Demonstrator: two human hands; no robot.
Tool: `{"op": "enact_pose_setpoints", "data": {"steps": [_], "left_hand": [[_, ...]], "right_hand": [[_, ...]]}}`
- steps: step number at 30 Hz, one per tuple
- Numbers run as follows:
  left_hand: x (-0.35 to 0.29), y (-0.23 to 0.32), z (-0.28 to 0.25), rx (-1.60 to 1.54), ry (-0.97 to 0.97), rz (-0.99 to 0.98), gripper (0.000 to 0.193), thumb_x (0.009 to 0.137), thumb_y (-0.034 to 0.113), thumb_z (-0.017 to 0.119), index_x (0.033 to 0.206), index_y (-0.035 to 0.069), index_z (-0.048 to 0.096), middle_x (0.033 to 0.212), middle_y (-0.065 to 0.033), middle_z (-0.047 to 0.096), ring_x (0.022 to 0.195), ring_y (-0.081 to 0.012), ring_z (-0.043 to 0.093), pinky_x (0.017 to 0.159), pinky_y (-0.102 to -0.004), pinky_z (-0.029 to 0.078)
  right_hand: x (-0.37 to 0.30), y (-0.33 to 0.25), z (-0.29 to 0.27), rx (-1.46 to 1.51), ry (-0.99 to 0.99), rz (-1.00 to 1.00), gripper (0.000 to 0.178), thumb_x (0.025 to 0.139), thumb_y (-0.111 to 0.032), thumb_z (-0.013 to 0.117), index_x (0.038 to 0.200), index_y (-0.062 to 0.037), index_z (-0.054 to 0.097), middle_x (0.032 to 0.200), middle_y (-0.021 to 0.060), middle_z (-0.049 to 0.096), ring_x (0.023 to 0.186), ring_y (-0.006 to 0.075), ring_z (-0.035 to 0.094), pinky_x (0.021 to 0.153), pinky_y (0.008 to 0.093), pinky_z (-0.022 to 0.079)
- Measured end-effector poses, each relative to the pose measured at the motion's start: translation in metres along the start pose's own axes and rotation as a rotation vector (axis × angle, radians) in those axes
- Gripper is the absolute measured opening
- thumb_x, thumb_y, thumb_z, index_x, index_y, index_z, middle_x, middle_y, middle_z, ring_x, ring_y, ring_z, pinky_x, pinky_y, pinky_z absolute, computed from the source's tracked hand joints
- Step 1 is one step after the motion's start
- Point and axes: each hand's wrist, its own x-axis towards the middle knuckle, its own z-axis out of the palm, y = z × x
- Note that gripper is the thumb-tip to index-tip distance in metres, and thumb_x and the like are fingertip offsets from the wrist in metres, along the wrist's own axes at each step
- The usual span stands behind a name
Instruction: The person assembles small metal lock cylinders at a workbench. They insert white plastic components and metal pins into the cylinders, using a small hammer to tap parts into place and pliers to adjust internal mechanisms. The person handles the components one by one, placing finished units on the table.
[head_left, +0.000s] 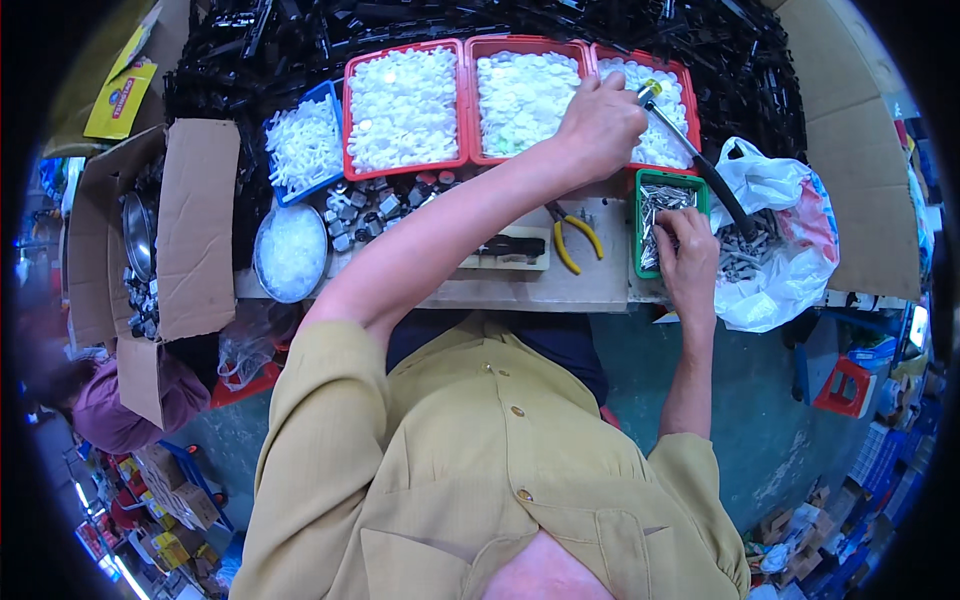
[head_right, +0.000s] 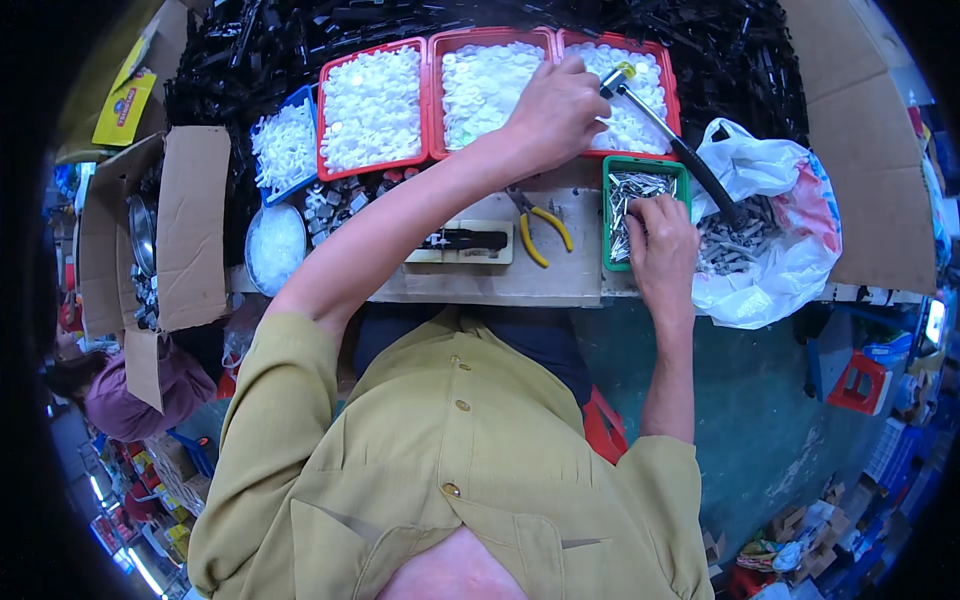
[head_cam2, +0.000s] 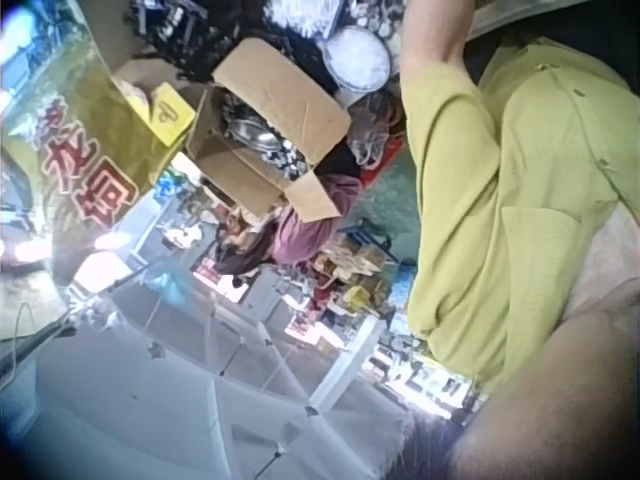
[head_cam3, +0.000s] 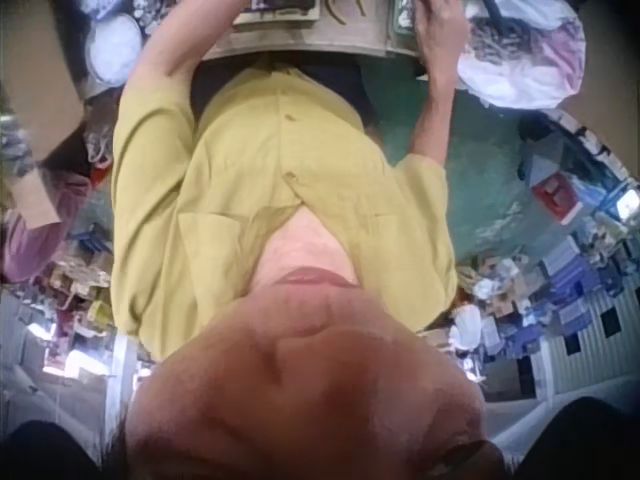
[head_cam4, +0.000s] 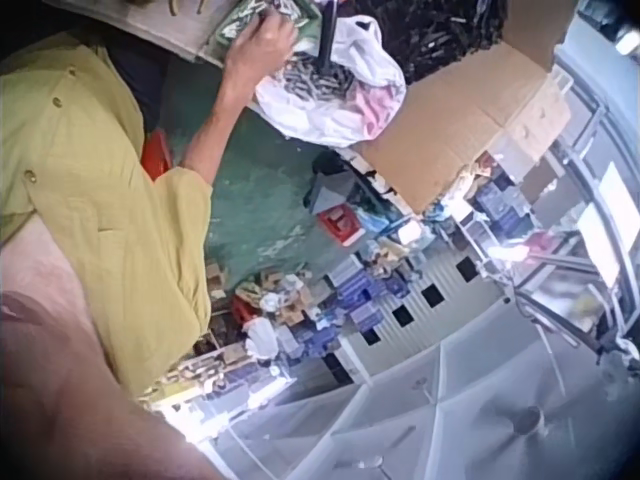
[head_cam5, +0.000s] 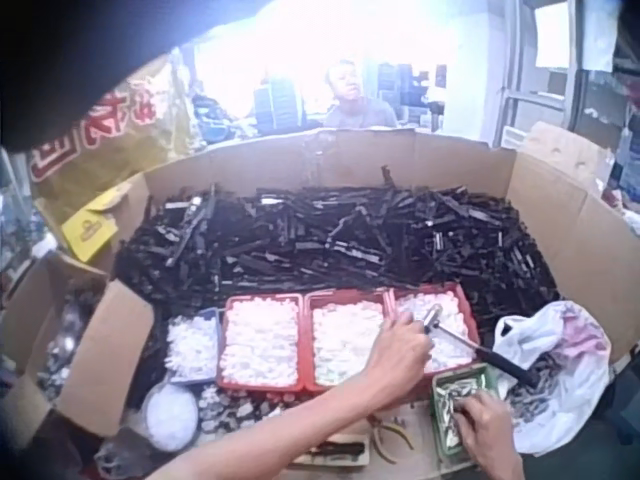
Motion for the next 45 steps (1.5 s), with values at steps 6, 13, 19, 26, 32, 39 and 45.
{"op": "enact_pose_setpoints", "data": {"steps": [6,13,19,26,32,39,45], "left_hand": [[0.023,0.014,0.040,0.057,-0.037,-0.055,0.007,0.067,0.015,0.070,0.068,0.009,0.073,0.082,-0.0100,0.069,0.101,-0.0292,0.061,0.080,-0.0463,0.049],[0.019,0.005,0.065,0.146,-0.035,-0.093,0.009,0.068,0.014,0.070,0.072,0.009,0.077,0.085,-0.0097,0.074,0.104,-0.0287,0.064,0.078,-0.0446,0.051],[0.024,0.012,0.055,-0.056,0.016,-0.076,0.015,0.068,0.020,0.078,0.072,0.006,0.075,0.081,-0.0092,0.071,0.100,-0.0288,0.062,0.078,-0.0430,0.050],[0.004,0.004,0.014,-0.670,0.176,-0.281,0.019,0.068,0.017,0.083,0.071,0.000,0.073,0.071,-0.0138,0.070,0.072,-0.0266,0.068,0.067,-0.0397,0.053],[-0.064,0.007,-0.058,-1.675,-0.063,-0.817,0.021,0.088,0.020,0.073,0.097,0.001,0.071,0.086,-0.0061,0.070,0.073,-0.0117,0.068,0.066,-0.0259,0.055],[-0.115,0.016,-0.077,-1.994,0.051,-0.896,0.018,0.095,0.019,0.069,0.095,0.001,0.066,0.085,-0.0034,0.064,0.074,-0.0122,0.061,0.069,-0.0253,0.053],[-0.136,0.016,-0.078,-2.150,0.103,-0.889,0.017,0.095,0.019,0.068,0.102,0.003,0.066,0.092,-0.0036,0.066,0.078,-0.0121,0.064,0.070,-0.0229,0.055]], "right_hand": [[0.003,0.008,0.002,0.073,0.009,0.005,0.012,0.082,-0.004,0.069,0.092,-0.0001,0.064,0.088,0.0140,0.063,0.084,0.0324,0.062,0.073,0.0445,0.048],[0.009,0.015,0.011,0.115,-0.032,-0.052,0.007,0.084,0.002,0.065,0.090,0.0008,0.063,0.085,0.0164,0.062,0.082,0.0346,0.061,0.075,0.0431,0.048],[0.006,0.017,0.003,0.197,-0.036,0.023,0.008,0.087,-0.001,0.066,0.093,0.0031,0.064,0.084,0.0142,0.062,0.072,0.0274,0.062,0.068,0.0366,0.049],[0.007,0.018,0.000,0.242,0.065,0.046,0.007,0.088,0.000,0.065,0.094,0.0042,0.065,0.085,0.0094,0.065,0.073,0.0179,0.061,0.068,0.0312,0.049],[0.027,-0.048,0.003,0.783,0.152,0.224,0.009,0.091,0.000,0.068,0.099,0.0022,0.068,0.092,0.0041,0.067,0.083,0.0117,0.062,0.077,0.0260,0.050],[0.041,-0.113,0.020,1.363,0.080,0.176,0.008,0.092,0.000,0.066,0.100,0.0026,0.065,0.092,0.0059,0.069,0.083,0.0100,0.065,0.077,0.0228,0.052],[0.037,-0.129,0.025,1.224,0.060,0.139,0.011,0.090,0.002,0.069,0.101,0.0029,0.065,0.093,0.0044,0.068,0.083,0.0085,0.065,0.075,0.0218,0.051]]}}
